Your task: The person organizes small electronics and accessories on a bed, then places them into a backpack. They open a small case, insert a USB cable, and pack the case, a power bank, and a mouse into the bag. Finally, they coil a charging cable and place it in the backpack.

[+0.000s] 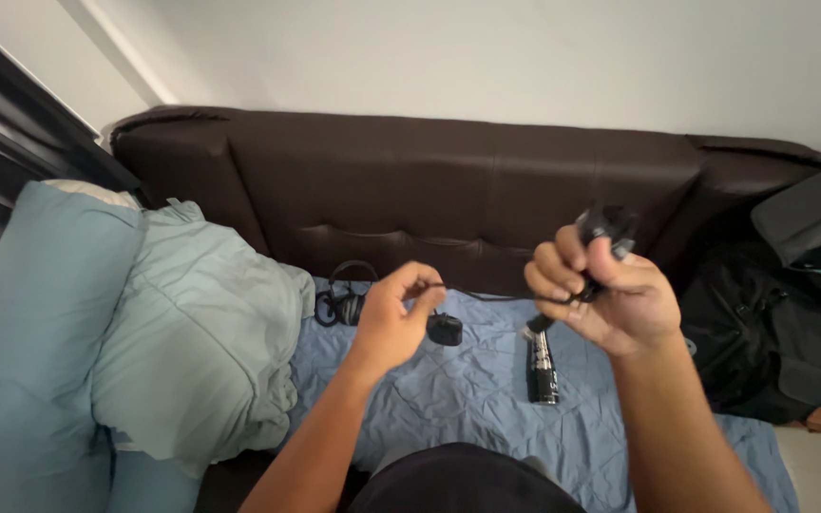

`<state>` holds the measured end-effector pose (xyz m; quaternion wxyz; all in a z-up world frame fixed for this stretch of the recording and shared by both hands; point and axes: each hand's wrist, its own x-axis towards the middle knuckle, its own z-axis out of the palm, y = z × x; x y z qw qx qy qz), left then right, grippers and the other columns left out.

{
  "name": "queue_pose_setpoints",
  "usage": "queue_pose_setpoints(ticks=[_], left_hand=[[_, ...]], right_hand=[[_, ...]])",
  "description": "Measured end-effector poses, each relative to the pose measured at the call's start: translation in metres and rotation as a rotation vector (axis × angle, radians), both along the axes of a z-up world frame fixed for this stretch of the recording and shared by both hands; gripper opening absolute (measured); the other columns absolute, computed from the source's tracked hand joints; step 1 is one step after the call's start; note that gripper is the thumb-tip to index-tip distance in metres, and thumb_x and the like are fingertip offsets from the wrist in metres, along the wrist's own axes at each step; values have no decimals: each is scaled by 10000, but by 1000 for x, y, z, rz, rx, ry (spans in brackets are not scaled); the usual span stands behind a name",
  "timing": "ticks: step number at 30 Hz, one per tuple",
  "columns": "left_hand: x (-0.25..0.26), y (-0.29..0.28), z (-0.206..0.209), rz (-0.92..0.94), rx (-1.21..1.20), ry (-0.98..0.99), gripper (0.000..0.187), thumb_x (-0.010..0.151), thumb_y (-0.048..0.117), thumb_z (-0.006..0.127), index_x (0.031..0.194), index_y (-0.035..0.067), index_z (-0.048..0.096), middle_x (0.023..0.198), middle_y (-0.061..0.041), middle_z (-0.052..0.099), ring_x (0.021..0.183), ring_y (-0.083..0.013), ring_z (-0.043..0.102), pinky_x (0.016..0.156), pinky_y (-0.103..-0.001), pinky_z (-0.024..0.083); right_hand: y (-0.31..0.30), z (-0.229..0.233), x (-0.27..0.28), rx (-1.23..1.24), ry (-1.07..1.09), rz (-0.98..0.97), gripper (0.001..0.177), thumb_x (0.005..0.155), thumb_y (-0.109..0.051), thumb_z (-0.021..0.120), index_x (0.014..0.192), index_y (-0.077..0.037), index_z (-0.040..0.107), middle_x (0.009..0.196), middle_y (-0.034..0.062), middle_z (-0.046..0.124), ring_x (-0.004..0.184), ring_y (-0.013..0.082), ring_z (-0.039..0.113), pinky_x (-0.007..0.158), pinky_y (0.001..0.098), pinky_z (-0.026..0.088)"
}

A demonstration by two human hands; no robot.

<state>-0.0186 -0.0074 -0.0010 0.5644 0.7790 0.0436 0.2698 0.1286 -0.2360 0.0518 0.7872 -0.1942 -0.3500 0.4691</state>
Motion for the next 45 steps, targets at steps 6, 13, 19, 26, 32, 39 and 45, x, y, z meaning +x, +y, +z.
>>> queue_pose_setpoints(ticks=[6, 13, 19, 26, 32, 39, 45], left_hand=[[3, 0, 5, -143, -542, -134, 84, 984, 96, 659, 1031, 28, 665, 870, 2, 669, 760, -73, 613, 713, -236, 518], [0, -12, 29, -220, -619, -77, 78, 1028, 127, 628, 1010, 51, 622, 786, 73, 497, 666, -12, 390, 584, -193, 330], [-3, -18, 42, -221, -539, -68, 92, 1035, 141, 628, 1012, 52, 622, 769, 74, 503, 675, -16, 406, 594, -197, 344], [-6, -24, 53, -163, -404, -199, 86, 1024, 107, 649, 1043, 23, 644, 880, 46, 589, 780, -44, 560, 717, -212, 479], [-10, -21, 66, -14, -32, -235, 86, 958, 68, 741, 1026, 17, 733, 936, -11, 694, 867, -87, 710, 798, -233, 597], [-6, -27, 74, -44, 14, -190, 159, 948, 77, 737, 1091, 10, 753, 963, -58, 743, 811, -122, 711, 714, -248, 574], [-2, -33, 71, -11, 186, -166, 136, 937, 44, 716, 1061, 1, 754, 954, -78, 736, 812, -159, 725, 687, -266, 570]], right_hand=[[-3, -4, -6, -327, -118, -91, 297, 1033, -286, 649, 877, -57, 542, 859, 71, 500, 808, 211, 501, 615, 350, 437], [12, -5, -23, -591, -446, -65, 208, 966, -248, 624, 942, -46, 579, 868, 120, 666, 672, 156, 538, 553, 307, 435], [19, -19, -28, -602, -623, 23, 168, 998, -204, 611, 1083, -60, 598, 771, 4, 554, 664, 88, 461, 606, 256, 417], [22, -29, -35, -718, -662, -86, 132, 985, -182, 637, 990, -50, 628, 741, -18, 493, 651, 94, 421, 573, 275, 378], [22, -21, -33, -336, -628, -185, 203, 1044, -220, 627, 927, -77, 542, 807, 11, 481, 729, 124, 423, 643, 302, 405], [30, -12, -28, -171, -473, -170, 237, 1072, -278, 607, 969, -69, 562, 847, 44, 485, 770, 166, 416, 701, 333, 383], [28, 2, -20, -130, -240, -157, 196, 1081, -256, 606, 1020, -71, 579, 834, 47, 481, 755, 172, 416, 682, 338, 370]])
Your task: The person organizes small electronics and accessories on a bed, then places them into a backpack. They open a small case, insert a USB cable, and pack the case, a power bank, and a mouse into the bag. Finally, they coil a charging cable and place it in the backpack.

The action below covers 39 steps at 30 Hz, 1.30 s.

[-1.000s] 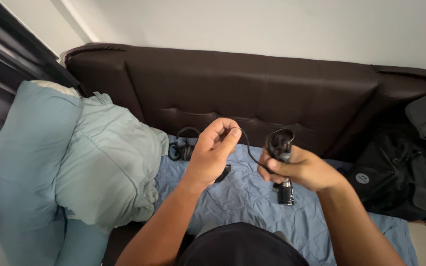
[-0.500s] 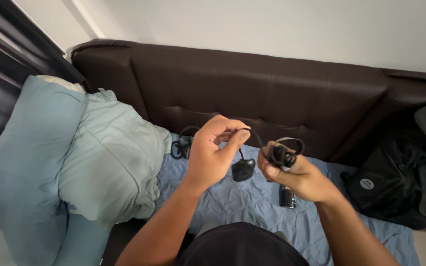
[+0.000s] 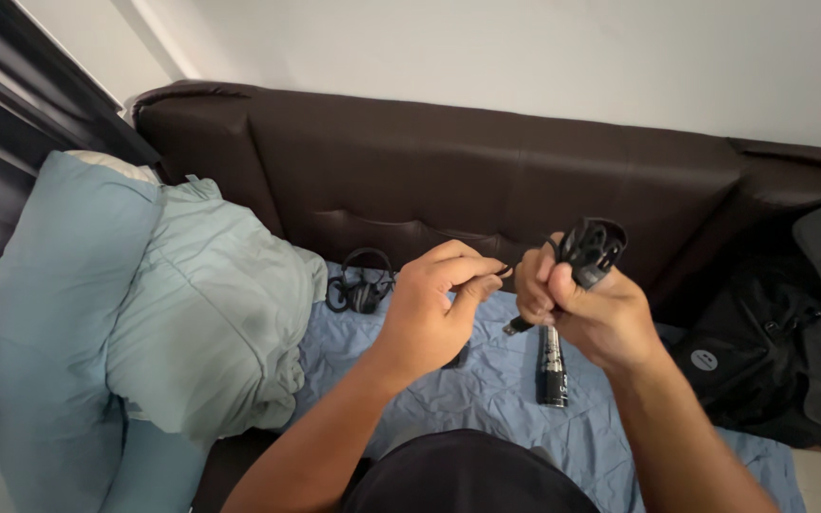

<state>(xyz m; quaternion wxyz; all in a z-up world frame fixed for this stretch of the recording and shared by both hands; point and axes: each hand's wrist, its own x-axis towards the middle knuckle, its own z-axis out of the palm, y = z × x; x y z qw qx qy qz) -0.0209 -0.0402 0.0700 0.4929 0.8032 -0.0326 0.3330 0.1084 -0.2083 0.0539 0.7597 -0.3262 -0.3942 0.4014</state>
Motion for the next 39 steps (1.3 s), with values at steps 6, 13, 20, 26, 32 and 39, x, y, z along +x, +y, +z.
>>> queue_pose_setpoints(ticks=[6, 13, 20, 26, 32, 39], left_hand=[[9, -8, -12, -77, -218, 92, 229, 968, 37, 659, 1192, 16, 702, 904, -55, 661, 751, -131, 694, 665, -262, 572], [24, -28, -30, -24, -346, -71, 279, 1052, 131, 618, 1284, -20, 648, 1099, -62, 611, 960, -115, 602, 841, -262, 512], [31, -43, -43, 39, -168, -120, 459, 1052, 215, 618, 1402, -32, 452, 1320, -162, 457, 1205, -239, 515, 1056, -373, 462], [35, -33, -56, -109, -226, -51, 389, 1112, 187, 482, 1430, -27, 416, 1435, -185, 362, 1355, -288, 434, 1194, -420, 365], [27, -8, -63, -272, -303, 41, 360, 1109, 166, 460, 1428, 4, 415, 1390, -138, 406, 1341, -234, 432, 1196, -368, 344], [27, -6, -77, -149, -290, -53, 244, 1162, 154, 411, 1330, 16, 521, 1268, -86, 525, 1211, -170, 527, 1112, -318, 431]], right_hand=[[5, 0, 9, -82, 48, -26, 218, 1061, -265, 598, 1005, -55, 581, 779, 51, 489, 698, 170, 420, 617, 325, 367], [9, -23, 9, -343, 63, -181, 229, 1021, -273, 601, 995, -45, 612, 808, 57, 563, 699, 178, 510, 616, 319, 421], [32, -30, -10, -468, -558, -559, 135, 1027, -143, 544, 1003, -26, 607, 907, 37, 623, 843, 146, 583, 719, 335, 529], [46, -24, -28, -365, -784, -737, 184, 867, -33, 632, 1035, 10, 569, 1009, 119, 598, 904, 212, 590, 748, 349, 521], [52, -31, -29, -523, -797, -671, 147, 875, 13, 566, 1021, 0, 575, 1003, 126, 608, 908, 237, 600, 761, 359, 532], [45, -39, -30, -527, -663, -445, 527, 872, 11, 553, 1385, -38, 442, 1174, 114, 559, 1048, 205, 567, 900, 339, 503]])
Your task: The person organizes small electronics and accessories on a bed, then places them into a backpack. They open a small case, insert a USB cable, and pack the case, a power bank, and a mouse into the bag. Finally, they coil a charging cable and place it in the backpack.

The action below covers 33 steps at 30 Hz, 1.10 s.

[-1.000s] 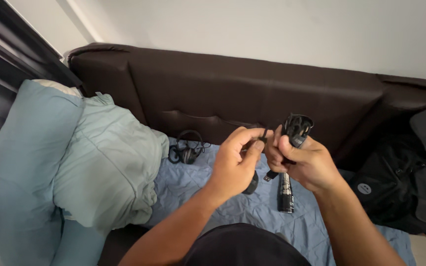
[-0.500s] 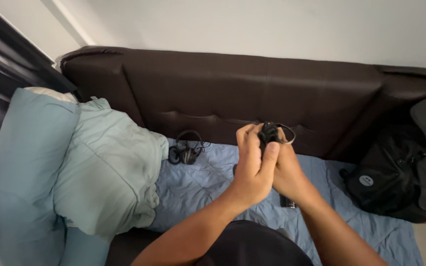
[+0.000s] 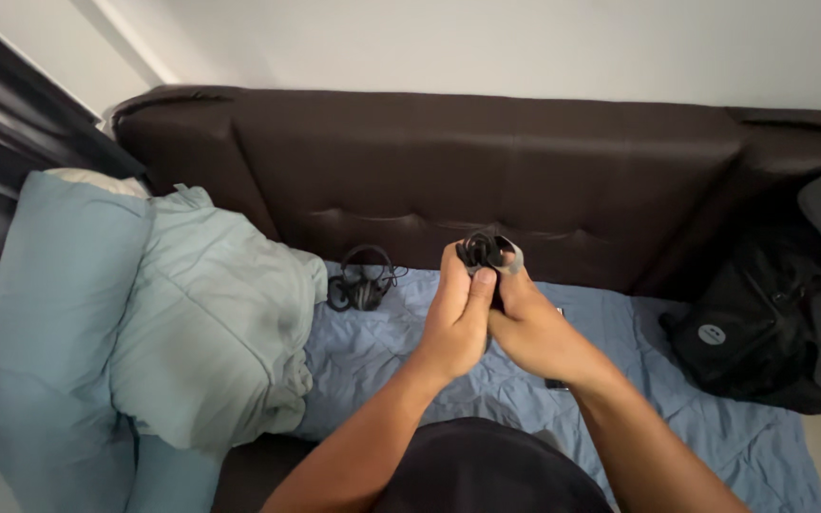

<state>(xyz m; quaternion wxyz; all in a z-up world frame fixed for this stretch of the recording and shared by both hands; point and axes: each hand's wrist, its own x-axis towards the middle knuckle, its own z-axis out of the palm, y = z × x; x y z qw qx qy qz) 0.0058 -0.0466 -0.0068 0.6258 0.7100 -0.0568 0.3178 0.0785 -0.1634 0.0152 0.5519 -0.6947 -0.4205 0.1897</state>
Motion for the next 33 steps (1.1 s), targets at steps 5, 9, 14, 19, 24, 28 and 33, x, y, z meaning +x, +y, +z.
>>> queue_pose_setpoints(ticks=[5, 9, 14, 19, 24, 28, 33], left_hand=[[0, 6, -3, -66, -325, 145, 271, 1135, 192, 399, 1348, 64, 505, 1133, -15, 565, 1033, -97, 530, 923, -266, 478], [-3, 5, -5, -176, -622, 256, 290, 1097, 203, 398, 1358, 108, 482, 1077, 6, 549, 890, -72, 512, 734, -246, 472], [-8, 1, -8, -204, -382, 157, 252, 1156, 181, 424, 1391, 92, 449, 1082, -23, 526, 917, -75, 496, 776, -243, 464], [-8, 0, -6, -119, -265, 176, 216, 1131, 160, 428, 1322, 67, 464, 1142, -29, 565, 1019, -85, 560, 884, -274, 517], [-8, -3, -5, -94, -388, 304, 241, 1118, 183, 414, 1286, 44, 516, 1080, -25, 578, 907, -101, 567, 817, -284, 538], [-9, -1, -4, -215, -309, 247, 231, 1124, 157, 427, 1291, 16, 504, 1080, -63, 600, 961, -113, 580, 860, -294, 522], [-13, 13, 4, -459, -492, 208, 256, 1128, 157, 413, 1352, 42, 462, 975, -46, 545, 822, -110, 475, 746, -276, 435]], right_hand=[[-8, 16, -2, 13, 86, 109, 347, 946, 9, 572, 1293, 0, 578, 1151, 93, 530, 1093, 200, 568, 937, 341, 519], [-2, 23, -14, 23, 98, -39, 205, 949, -4, 605, 1141, 25, 668, 1028, 87, 521, 872, 205, 605, 731, 347, 579], [-1, 21, -25, -70, -26, -236, 99, 978, -16, 598, 1021, 35, 671, 944, 88, 526, 693, 191, 584, 505, 346, 519], [-3, 23, -25, 3, -270, -254, 117, 877, 24, 713, 993, 7, 718, 908, 100, 597, 753, 194, 614, 609, 342, 513], [-17, 48, -18, -115, -170, -307, 403, 740, -46, 819, 1094, -23, 627, 1047, 99, 632, 864, 169, 693, 689, 308, 590], [-27, 58, -11, 115, -499, -82, 480, 761, 9, 778, 1222, -10, 647, 1260, 189, 570, 920, 183, 669, 785, 287, 581], [-33, 47, 9, 314, -144, -50, 160, 905, 73, 713, 1053, 10, 712, 1193, 139, 683, 939, 160, 702, 803, 299, 591]])
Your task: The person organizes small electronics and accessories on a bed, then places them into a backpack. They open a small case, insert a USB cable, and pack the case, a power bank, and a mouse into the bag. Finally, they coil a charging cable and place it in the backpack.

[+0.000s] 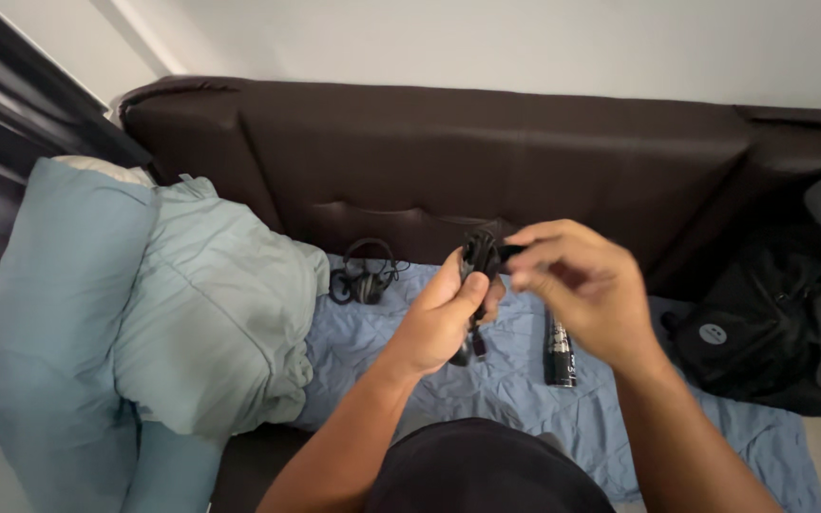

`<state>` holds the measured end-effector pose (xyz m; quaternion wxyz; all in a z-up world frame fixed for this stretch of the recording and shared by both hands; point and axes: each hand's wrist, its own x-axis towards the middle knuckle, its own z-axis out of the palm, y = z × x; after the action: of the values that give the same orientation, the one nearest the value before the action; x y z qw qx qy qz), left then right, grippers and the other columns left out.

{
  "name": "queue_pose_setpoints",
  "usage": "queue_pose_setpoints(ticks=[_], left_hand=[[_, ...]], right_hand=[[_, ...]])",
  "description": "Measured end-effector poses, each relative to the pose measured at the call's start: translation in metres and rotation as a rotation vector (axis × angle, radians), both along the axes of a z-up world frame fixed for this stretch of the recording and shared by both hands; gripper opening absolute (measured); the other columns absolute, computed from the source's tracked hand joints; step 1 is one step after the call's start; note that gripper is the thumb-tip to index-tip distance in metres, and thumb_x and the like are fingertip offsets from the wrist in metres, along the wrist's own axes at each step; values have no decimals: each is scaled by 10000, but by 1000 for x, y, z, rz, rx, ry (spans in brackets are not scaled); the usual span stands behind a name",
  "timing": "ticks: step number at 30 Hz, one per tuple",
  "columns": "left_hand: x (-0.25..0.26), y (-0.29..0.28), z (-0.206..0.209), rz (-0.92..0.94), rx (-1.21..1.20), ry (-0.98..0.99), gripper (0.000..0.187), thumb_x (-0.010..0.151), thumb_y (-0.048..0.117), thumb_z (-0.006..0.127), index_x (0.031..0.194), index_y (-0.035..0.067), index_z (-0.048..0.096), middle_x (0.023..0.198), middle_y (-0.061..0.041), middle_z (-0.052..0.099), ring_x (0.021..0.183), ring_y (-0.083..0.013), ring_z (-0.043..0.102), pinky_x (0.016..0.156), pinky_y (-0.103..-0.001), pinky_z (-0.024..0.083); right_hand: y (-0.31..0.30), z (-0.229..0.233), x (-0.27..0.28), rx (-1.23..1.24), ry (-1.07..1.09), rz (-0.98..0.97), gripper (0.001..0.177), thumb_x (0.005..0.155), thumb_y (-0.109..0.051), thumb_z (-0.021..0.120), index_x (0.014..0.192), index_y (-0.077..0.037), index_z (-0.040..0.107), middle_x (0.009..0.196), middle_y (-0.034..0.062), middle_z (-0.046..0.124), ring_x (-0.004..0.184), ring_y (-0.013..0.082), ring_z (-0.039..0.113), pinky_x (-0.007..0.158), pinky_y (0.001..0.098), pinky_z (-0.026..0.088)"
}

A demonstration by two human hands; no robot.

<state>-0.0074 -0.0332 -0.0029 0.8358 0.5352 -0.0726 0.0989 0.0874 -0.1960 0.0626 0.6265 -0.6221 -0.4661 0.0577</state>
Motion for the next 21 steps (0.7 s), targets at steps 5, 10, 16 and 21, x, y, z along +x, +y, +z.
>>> queue_pose_setpoints(ticks=[5, 10, 16, 21], left_hand=[[-2, -1, 4, -228, -350, -76, 217, 1159, 225, 455, 1304, 64, 455, 950, -15, 506, 839, -105, 447, 745, -278, 399], [-3, -7, 3, -112, -115, -89, 219, 1079, 117, 590, 1268, 99, 481, 939, 15, 499, 781, -86, 441, 715, -277, 403], [2, -16, 1, -43, -282, 30, 127, 1071, 62, 577, 1189, 68, 530, 924, -8, 539, 767, -89, 465, 672, -261, 387], [0, -19, 0, 2, -363, 49, 156, 1040, 85, 535, 1196, 82, 543, 905, -22, 576, 744, -94, 475, 674, -262, 396]], right_hand=[[-3, -13, 4, 78, 264, 16, 147, 953, 27, 691, 1096, 5, 673, 1064, 79, 716, 882, 130, 694, 761, 277, 587], [-2, -3, -8, -88, -20, -263, 215, 891, -1, 748, 1095, 7, 679, 942, 55, 727, 851, 91, 713, 740, 237, 592], [-2, 15, -20, -169, -173, -363, 135, 848, -29, 788, 971, -11, 736, 818, 36, 730, 716, 63, 666, 614, 222, 519], [-9, 20, -27, -293, -34, -320, 135, 826, -26, 740, 960, -23, 759, 761, 16, 744, 609, 51, 628, 510, 224, 472]])
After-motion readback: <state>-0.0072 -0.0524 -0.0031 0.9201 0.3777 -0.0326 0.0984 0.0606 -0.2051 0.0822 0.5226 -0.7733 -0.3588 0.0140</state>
